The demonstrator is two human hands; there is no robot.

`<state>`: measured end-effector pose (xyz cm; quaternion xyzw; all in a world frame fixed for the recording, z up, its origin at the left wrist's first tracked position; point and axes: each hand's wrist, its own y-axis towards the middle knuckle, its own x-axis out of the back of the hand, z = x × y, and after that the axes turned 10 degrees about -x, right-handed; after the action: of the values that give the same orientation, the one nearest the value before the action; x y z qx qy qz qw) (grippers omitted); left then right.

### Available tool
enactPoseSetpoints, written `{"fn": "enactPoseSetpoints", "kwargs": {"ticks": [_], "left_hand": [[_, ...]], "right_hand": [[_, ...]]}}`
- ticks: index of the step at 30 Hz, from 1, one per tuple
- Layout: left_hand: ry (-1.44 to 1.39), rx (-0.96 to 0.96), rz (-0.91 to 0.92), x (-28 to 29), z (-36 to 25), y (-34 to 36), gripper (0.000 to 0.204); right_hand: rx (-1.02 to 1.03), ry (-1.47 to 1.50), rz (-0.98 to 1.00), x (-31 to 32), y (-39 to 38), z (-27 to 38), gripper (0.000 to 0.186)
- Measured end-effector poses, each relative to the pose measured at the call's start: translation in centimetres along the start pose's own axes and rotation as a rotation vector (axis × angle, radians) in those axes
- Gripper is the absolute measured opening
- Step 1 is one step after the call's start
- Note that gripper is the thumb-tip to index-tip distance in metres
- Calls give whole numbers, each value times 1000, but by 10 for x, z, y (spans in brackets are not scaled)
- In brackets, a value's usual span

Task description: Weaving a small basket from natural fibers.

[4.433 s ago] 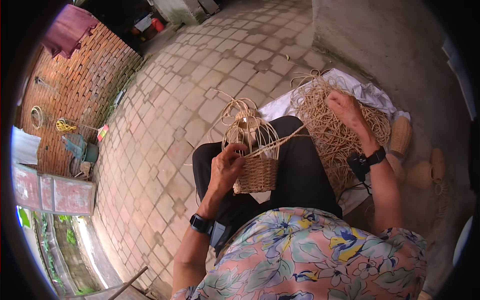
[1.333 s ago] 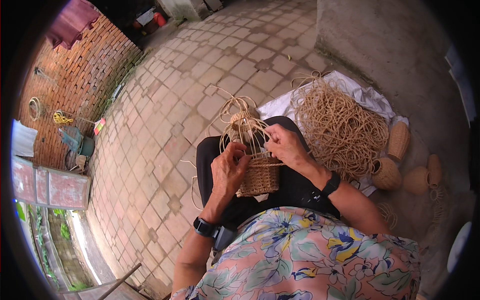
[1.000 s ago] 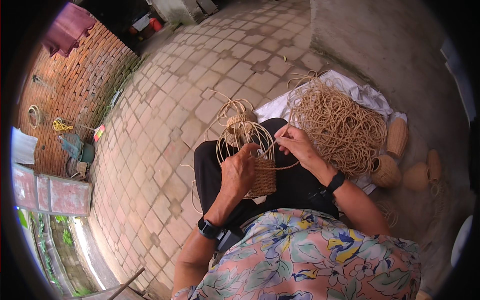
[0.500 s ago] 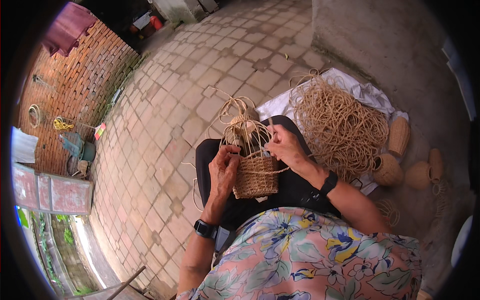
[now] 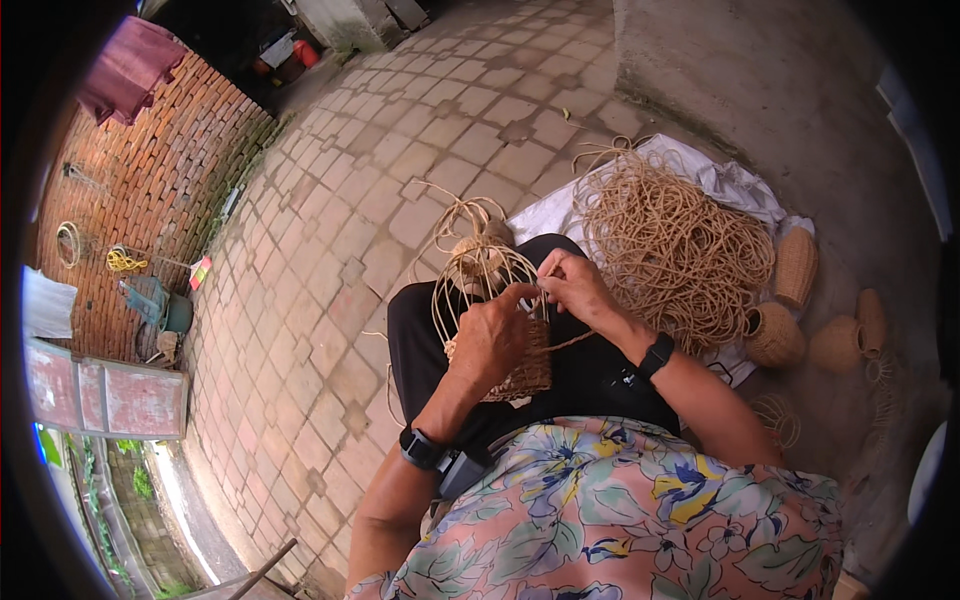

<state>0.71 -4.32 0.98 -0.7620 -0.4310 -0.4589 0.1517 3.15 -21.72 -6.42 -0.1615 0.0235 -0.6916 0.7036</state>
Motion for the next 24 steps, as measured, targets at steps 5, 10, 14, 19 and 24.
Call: {"fn": "enactPoseSetpoints", "kwargs": {"ticks": [5,10,14,19,24], "left_hand": [[-154,135,-31,-1,7,-1,25],[-571,376,-223,5,28,-13,24],[-848,483,-309,15,32,-25,24],[-849,485,-375,13,36,-26,25],[-847,511,-359,19,32,-26,20]], "right_hand": [[305,-470,-176,-17,9,-10,12],[-66,214,52,-19,5,-4,39],[10,535,120,-16,-15,-1,34],[-11,125,137,-1,-33,2,15],[117,-196,53,12,-27,-7,12]]}}
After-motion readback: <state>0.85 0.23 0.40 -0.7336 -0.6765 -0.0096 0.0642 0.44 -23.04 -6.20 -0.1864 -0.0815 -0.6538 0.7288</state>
